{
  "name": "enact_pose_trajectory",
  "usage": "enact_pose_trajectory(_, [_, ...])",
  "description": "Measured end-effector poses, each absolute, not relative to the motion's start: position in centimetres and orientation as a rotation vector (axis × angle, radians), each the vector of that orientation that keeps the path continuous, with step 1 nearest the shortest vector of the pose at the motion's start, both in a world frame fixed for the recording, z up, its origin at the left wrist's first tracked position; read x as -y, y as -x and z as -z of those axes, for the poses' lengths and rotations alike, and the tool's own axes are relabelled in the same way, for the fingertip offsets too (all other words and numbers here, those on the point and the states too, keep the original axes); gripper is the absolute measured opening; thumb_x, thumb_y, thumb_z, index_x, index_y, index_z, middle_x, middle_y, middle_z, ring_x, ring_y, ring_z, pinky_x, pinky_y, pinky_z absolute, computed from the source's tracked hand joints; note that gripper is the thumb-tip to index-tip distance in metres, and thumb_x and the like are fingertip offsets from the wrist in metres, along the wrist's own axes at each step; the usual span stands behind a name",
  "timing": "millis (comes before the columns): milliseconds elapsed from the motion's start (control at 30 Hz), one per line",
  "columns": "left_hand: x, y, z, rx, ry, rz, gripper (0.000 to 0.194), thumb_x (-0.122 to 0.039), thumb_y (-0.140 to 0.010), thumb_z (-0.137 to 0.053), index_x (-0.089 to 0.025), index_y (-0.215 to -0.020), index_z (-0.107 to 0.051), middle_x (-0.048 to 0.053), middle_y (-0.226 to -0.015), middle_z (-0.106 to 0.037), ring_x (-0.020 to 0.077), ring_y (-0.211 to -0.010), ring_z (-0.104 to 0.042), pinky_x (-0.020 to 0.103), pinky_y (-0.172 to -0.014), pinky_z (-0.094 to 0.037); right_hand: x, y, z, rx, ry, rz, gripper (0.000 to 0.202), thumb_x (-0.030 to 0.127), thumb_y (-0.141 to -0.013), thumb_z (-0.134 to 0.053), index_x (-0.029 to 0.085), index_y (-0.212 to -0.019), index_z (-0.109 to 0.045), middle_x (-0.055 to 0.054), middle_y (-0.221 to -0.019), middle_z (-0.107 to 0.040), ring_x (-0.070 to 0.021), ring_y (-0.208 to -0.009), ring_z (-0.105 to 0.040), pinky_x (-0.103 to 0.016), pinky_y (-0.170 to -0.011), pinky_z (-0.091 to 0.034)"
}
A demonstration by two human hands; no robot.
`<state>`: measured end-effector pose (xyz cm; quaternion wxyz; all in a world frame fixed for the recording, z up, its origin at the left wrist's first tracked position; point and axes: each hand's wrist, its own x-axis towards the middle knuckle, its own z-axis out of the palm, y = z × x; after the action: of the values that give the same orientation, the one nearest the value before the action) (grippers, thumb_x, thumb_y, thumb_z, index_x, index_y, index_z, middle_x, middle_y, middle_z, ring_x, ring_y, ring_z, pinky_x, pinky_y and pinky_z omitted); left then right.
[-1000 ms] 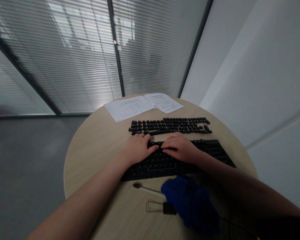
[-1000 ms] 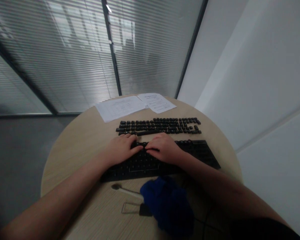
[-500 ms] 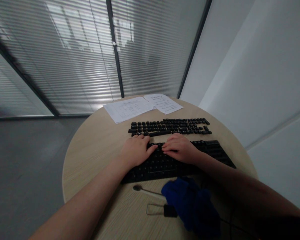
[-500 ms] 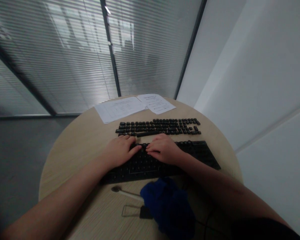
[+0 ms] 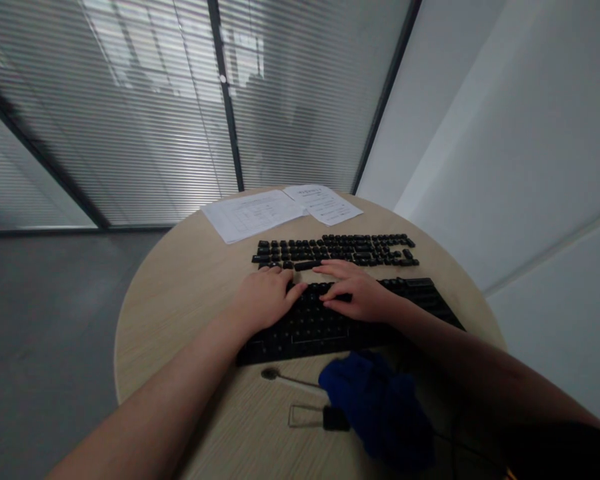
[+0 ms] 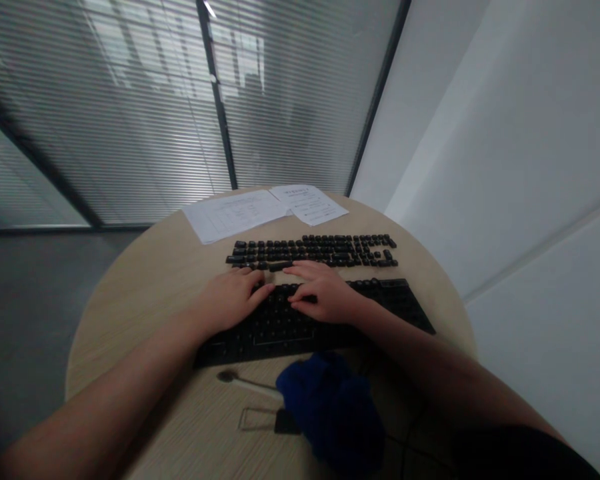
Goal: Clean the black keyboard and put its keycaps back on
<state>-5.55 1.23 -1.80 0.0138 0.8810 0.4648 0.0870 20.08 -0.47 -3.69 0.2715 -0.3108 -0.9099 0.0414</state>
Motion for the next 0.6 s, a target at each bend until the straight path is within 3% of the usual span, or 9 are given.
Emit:
enact_pose_trajectory(267, [-1.4, 5.8, 1.2, -1.268, -2.756, -0.34, 0.045, -0.05, -0.103, -0.044, -0.015, -0.11, -0.071, 0.014, -0.106, -0.072, 0.0316, -0.103, -0.066, 0.046, -0.094, -0.051, 1.0, -20.7, 3.1, 2.352, 0.765, 0.075, 0.016, 0.024, -0.093, -0.068, 0.027, -0.104, -0.08, -0.01, -0.139, -0.068, -0.0283, -0.134, -0.059, -0.053, -0.112, -0.048])
enact_pose_trajectory(467, [-1.4, 6.1, 0.9, -0.74, -2.781, -0.447, 0.031, -0.036, -0.099, -0.055, -0.027, -0.122, -0.075, 0.008, -0.125, -0.068, 0.0256, -0.115, -0.062, 0.042, -0.105, -0.046, -0.7, -24.0, -0.1, 2.018, 1.013, 0.205, 0.019, 0.026, -0.097, -0.06, 0.027, -0.103, -0.079, -0.007, -0.107, -0.079, -0.0256, -0.107, -0.071, -0.049, -0.101, -0.054])
enact_pose_trajectory(600, [-0.9, 5.7, 0.7, -0.783, -2.817, -0.409, 0.03, -0.038, -0.098, -0.058, -0.029, -0.12, -0.077, 0.01, -0.129, -0.067, 0.0282, -0.117, -0.062, 0.045, -0.105, -0.046, -4.4, -26.1, -1.1, 2.039, 1.275, 0.165, 0.019, 0.027, -0.094, -0.063, 0.024, -0.102, -0.08, -0.008, -0.106, -0.079, -0.0266, -0.105, -0.071, -0.047, -0.101, -0.054])
